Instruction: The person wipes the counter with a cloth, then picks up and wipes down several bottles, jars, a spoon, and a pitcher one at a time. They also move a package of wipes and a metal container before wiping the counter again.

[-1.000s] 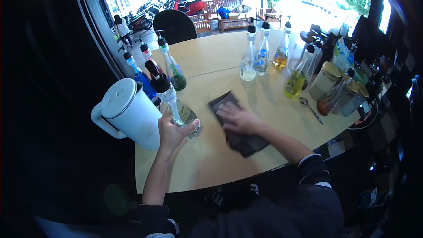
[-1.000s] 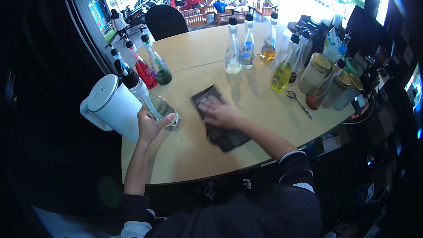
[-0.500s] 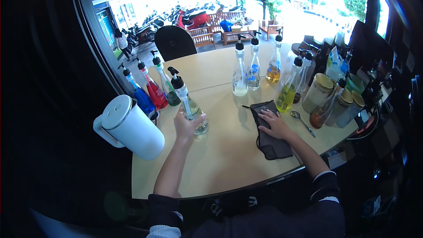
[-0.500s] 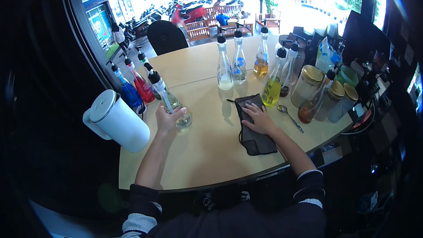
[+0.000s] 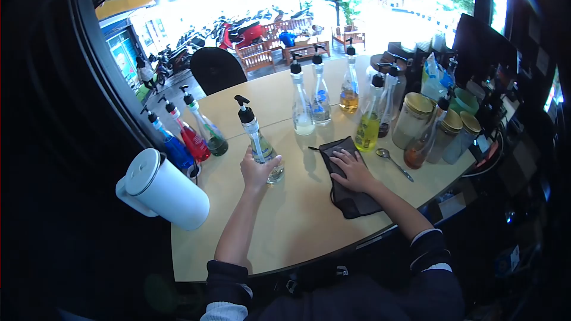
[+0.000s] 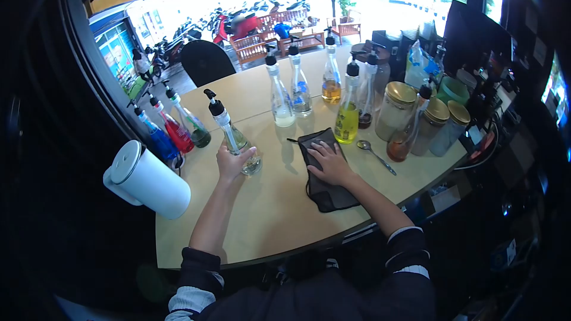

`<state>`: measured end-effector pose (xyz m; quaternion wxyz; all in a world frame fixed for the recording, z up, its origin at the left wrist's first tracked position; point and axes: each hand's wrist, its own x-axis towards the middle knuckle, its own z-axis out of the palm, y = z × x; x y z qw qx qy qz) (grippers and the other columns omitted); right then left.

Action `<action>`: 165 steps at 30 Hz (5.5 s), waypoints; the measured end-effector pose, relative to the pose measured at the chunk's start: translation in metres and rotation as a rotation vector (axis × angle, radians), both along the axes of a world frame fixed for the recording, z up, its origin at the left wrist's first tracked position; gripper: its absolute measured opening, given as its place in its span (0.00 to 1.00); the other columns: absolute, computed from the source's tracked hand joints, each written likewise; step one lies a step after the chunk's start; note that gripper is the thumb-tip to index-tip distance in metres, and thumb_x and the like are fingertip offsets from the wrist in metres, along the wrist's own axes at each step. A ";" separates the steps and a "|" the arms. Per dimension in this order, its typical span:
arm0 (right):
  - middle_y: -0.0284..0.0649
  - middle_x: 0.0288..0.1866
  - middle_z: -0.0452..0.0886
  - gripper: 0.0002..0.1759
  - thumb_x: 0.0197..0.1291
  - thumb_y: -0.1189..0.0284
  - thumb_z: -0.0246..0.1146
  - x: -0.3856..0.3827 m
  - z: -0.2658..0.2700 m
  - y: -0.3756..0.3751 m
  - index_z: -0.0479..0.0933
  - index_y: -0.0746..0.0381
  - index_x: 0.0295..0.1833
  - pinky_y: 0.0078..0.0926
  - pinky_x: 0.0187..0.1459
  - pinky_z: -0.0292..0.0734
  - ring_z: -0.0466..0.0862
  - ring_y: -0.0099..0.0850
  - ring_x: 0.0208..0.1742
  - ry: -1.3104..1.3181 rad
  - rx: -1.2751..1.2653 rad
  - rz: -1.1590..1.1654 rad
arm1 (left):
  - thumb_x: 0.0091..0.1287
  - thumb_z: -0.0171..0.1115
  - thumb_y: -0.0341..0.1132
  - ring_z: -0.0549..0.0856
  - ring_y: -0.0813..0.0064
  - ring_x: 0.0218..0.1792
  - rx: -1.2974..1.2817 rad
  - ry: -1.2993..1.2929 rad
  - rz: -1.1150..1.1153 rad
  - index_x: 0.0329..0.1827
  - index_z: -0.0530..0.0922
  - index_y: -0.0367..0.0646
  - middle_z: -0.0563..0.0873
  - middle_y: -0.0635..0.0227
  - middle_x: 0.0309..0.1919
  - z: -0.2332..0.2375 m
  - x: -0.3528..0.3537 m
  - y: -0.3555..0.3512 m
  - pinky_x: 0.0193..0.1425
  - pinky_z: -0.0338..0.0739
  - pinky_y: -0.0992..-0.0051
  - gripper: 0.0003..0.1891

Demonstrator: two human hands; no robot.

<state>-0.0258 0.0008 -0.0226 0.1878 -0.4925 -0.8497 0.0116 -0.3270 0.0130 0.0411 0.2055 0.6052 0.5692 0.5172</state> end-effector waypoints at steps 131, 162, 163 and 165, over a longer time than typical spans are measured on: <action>0.50 0.49 0.75 0.19 0.58 0.68 0.65 -0.245 0.043 0.028 0.71 0.65 0.51 0.36 0.39 0.77 0.83 0.38 0.36 0.813 -0.122 0.404 | 0.66 0.56 0.47 0.69 0.61 0.67 -0.081 0.677 -0.043 0.61 0.70 0.40 0.71 0.57 0.65 -0.049 -0.108 -0.073 0.68 0.56 0.44 0.25; 0.46 0.59 0.70 0.35 0.53 0.76 0.67 0.200 -0.019 -0.065 0.59 0.64 0.66 0.36 0.60 0.69 0.72 0.38 0.62 1.085 0.225 -0.303 | 0.46 0.77 0.40 0.78 0.57 0.58 0.234 0.012 -0.629 0.65 0.63 0.34 0.75 0.49 0.56 -0.017 0.390 -0.014 0.63 0.71 0.65 0.44; 0.43 0.59 0.70 0.35 0.54 0.76 0.67 0.200 -0.020 -0.066 0.60 0.62 0.65 0.37 0.60 0.68 0.72 0.36 0.63 1.085 0.210 -0.295 | 0.44 0.78 0.39 0.79 0.57 0.56 0.209 -0.015 -0.608 0.63 0.64 0.33 0.77 0.50 0.54 -0.019 0.395 -0.015 0.62 0.73 0.65 0.44; 0.44 0.60 0.71 0.35 0.53 0.75 0.68 0.200 -0.020 -0.067 0.59 0.62 0.65 0.38 0.60 0.68 0.72 0.37 0.63 1.068 0.213 -0.323 | 0.43 0.79 0.38 0.81 0.58 0.54 0.179 -0.035 -0.579 0.62 0.65 0.33 0.79 0.50 0.52 -0.022 0.399 -0.016 0.60 0.75 0.66 0.44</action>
